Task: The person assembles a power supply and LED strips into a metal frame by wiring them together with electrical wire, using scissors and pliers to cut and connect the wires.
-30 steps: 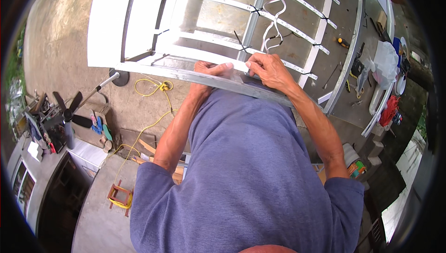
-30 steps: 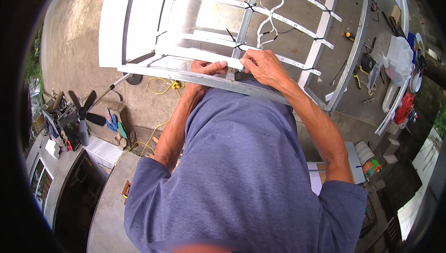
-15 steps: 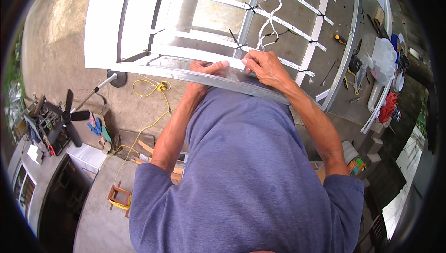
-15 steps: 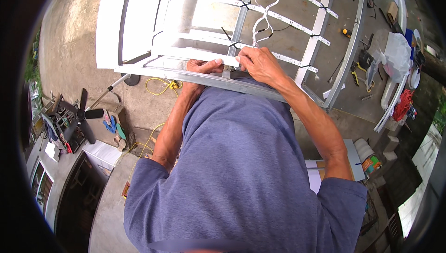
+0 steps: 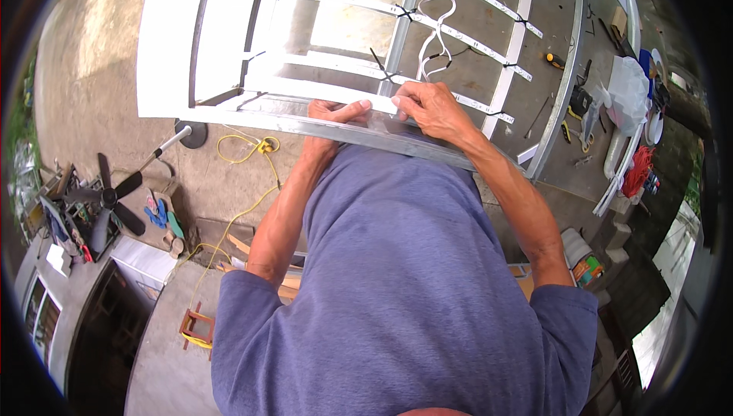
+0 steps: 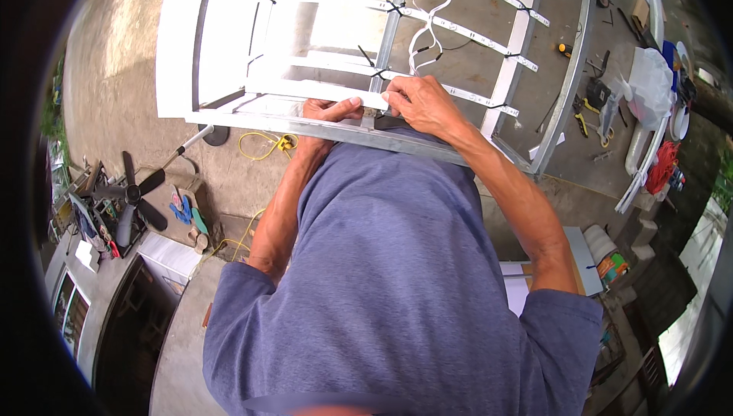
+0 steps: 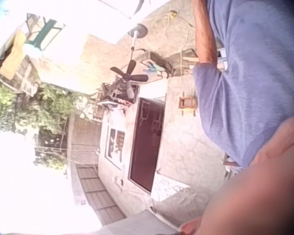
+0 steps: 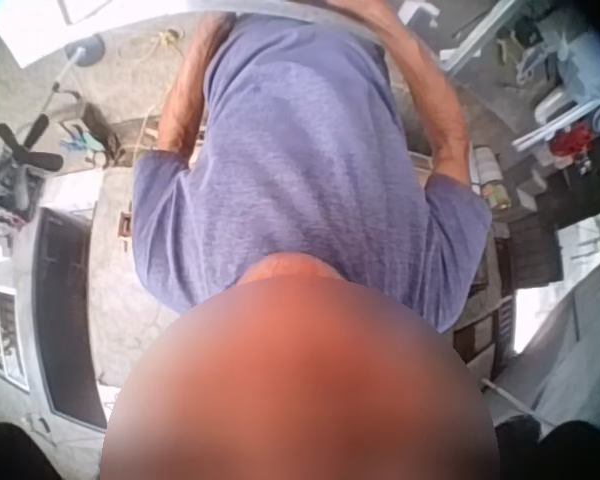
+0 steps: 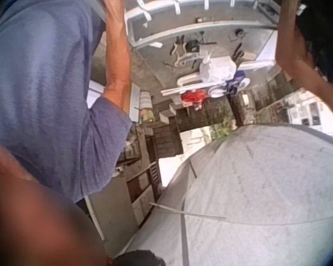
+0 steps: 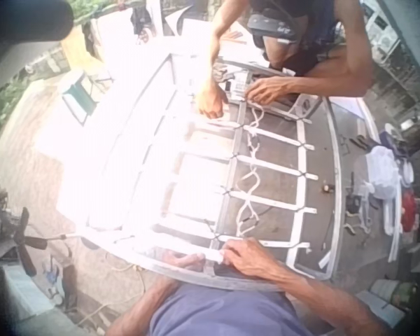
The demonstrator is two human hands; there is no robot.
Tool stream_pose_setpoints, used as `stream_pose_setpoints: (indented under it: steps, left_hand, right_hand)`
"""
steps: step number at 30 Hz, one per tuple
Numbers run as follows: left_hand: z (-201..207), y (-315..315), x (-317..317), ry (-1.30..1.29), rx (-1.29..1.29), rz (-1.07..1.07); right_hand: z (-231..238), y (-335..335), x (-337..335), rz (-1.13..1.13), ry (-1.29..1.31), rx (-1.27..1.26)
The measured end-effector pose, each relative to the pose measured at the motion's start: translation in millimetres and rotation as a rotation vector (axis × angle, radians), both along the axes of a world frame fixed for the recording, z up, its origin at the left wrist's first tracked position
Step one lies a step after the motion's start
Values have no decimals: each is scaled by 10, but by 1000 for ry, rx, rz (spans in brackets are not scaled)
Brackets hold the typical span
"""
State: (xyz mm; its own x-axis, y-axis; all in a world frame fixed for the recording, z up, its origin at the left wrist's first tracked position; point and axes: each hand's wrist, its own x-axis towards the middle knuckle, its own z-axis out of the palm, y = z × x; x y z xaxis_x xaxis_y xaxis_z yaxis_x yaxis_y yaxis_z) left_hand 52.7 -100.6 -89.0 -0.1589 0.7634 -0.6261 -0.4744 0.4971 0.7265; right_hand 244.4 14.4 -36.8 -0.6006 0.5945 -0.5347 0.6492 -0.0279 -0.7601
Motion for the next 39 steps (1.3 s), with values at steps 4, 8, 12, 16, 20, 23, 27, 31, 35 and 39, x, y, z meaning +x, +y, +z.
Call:
stream_pose_setpoints:
  steps: [4,8,12,16,20,23,27,31,35,39]
  left_hand:
    - [16,-9,-33,12,-7,-40]
    - [121,13,3,26,-28,21]
    - [119,2,2,26,-43,3]
    - [39,-8,35,27,-40,13]
    - [58,41,164,39,6,92]
    - [45,20,173,53,20,120]
    - [74,-54,133,160,2,129]
    - [56,-71,147,164,29,136]
    - [0,-103,195,241,58,121]
    - [-2,-123,218,288,63,111]
  right_hand:
    - [21,-6,-4,15,-3,-11]
    - [80,-67,20,-14,57,79]
    - [162,-25,84,-148,129,239]
    - [266,5,195,-151,161,217]
    - [372,-26,343,-169,127,209]
    - [567,-44,429,-203,175,226]
    - [762,-27,673,-317,256,382]
    - [888,41,1179,-840,334,318]
    - [583,171,2033,-1081,391,342]
    - [150,169,2740,-1307,382,334]
